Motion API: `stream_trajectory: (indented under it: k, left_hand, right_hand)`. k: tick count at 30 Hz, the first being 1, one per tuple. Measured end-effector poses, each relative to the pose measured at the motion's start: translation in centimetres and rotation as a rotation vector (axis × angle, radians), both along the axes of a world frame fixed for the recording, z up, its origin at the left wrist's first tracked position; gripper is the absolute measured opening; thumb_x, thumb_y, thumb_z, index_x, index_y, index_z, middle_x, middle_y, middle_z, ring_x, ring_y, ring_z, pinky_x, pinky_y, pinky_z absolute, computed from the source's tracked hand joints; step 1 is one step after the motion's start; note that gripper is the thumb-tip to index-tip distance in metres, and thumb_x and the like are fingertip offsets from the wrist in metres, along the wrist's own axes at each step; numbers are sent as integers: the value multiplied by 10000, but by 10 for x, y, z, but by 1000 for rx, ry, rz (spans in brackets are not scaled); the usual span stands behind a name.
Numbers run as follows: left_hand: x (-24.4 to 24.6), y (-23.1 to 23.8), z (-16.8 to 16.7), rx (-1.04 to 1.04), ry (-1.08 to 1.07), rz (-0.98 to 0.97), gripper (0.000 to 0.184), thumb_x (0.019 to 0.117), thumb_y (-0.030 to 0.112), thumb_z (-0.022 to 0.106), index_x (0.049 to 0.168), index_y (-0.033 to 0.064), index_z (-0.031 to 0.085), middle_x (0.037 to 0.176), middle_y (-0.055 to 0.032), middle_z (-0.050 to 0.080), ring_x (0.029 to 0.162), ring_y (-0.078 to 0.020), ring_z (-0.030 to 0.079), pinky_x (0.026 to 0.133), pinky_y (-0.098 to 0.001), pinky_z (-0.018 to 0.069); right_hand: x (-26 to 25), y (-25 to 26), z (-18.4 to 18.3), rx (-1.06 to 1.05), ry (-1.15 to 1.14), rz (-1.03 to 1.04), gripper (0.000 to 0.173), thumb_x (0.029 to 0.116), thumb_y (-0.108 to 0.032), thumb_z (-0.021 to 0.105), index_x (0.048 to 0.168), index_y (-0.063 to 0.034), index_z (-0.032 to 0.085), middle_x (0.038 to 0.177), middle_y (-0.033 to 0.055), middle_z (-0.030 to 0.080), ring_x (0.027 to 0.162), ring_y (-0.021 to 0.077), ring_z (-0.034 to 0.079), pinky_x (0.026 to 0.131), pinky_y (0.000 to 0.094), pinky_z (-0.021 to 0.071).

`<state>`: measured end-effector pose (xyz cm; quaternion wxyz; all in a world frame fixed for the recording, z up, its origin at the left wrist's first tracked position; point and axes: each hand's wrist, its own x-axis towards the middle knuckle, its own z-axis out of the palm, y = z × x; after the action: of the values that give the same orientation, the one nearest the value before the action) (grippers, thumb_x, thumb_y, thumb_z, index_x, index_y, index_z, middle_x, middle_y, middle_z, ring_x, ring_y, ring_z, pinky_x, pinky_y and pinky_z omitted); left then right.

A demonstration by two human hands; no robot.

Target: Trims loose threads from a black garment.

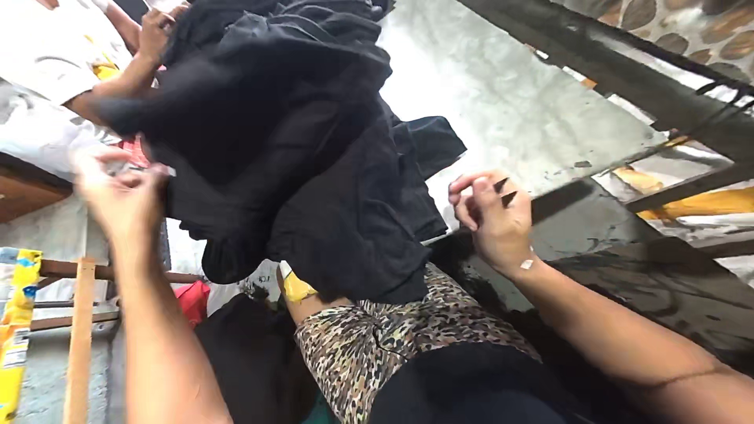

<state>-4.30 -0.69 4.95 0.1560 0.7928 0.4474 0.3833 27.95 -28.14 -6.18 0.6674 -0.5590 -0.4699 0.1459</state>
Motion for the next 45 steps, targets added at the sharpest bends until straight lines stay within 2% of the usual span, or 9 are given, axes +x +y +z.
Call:
stream_trajectory:
  k: [2,5,8,11,18,22,26,31,45]
  left_hand:
    - [4,19,-43,-216,-14,47,353,945,23,629,1244,-149,554,1147,-260,646,860,-165,628,816,-362,531]
    - [4,15,-71,-271,-146,95,240,984,96,612,1175,-48,587,939,-22,636,695,56,541,683,-150,476]
    - [-14,-13,-73,-69,-177,191,417,1029,208,563,1297,-109,528,1165,-202,625,933,-115,606,852,-281,504]
    - [-7,-78,-80,282,-265,192,347,1050,133,479,1259,-141,515,1164,-187,594,1020,-128,597,887,-265,494]
    - [55,-214,-132,352,-193,-244,288,990,416,608,1145,174,590,1105,32,580,1106,-54,559,1002,-225,426]
    - [107,-233,-131,331,-245,-307,155,959,245,638,1025,107,664,989,-72,615,988,-199,588,922,-324,463]
    - [103,-220,-111,342,-315,-136,196,988,203,575,878,102,702,902,-30,653,953,-132,624,892,-269,493]
    - [42,-195,-102,358,-133,182,282,885,175,676,997,-82,699,1007,-213,653,1023,-225,608,928,-303,461]
    - [17,-203,-170,572,-84,154,144,1011,181,521,947,58,559,987,-94,549,1003,-176,563,966,-260,433]
  right_hand:
    - [-1,-8,-5,-70,-201,63,220,1040,-150,470,987,-10,631,807,-73,582,631,-95,466,589,85,418]
    - [-3,-17,-14,-92,-440,193,269,994,-221,575,929,19,676,877,48,630,748,-40,530,665,87,441]
    - [-1,-24,-19,-204,-619,292,413,926,-411,679,1089,-35,731,1056,127,650,810,105,602,649,220,502]
    - [3,-23,-22,-301,-698,334,339,849,-216,721,1153,-65,733,1186,188,633,713,239,664,514,392,535]
    - [-5,-24,-11,39,-741,261,210,995,-152,536,1002,-6,686,1014,156,677,911,130,653,764,186,525]
    - [-25,-31,11,175,-686,270,190,1045,-185,566,998,-13,630,771,81,525,686,98,525,621,157,443]
    - [-15,-53,31,142,-645,215,73,1009,-162,598,1036,-95,590,875,16,507,765,17,527,673,117,455]
    - [2,-57,30,164,-698,-34,69,924,-131,613,927,-63,606,823,10,533,775,4,538,694,116,446]
    - [-9,-54,-41,-258,-639,-87,185,933,-84,491,761,-24,461,683,59,474,608,41,430,548,158,331]
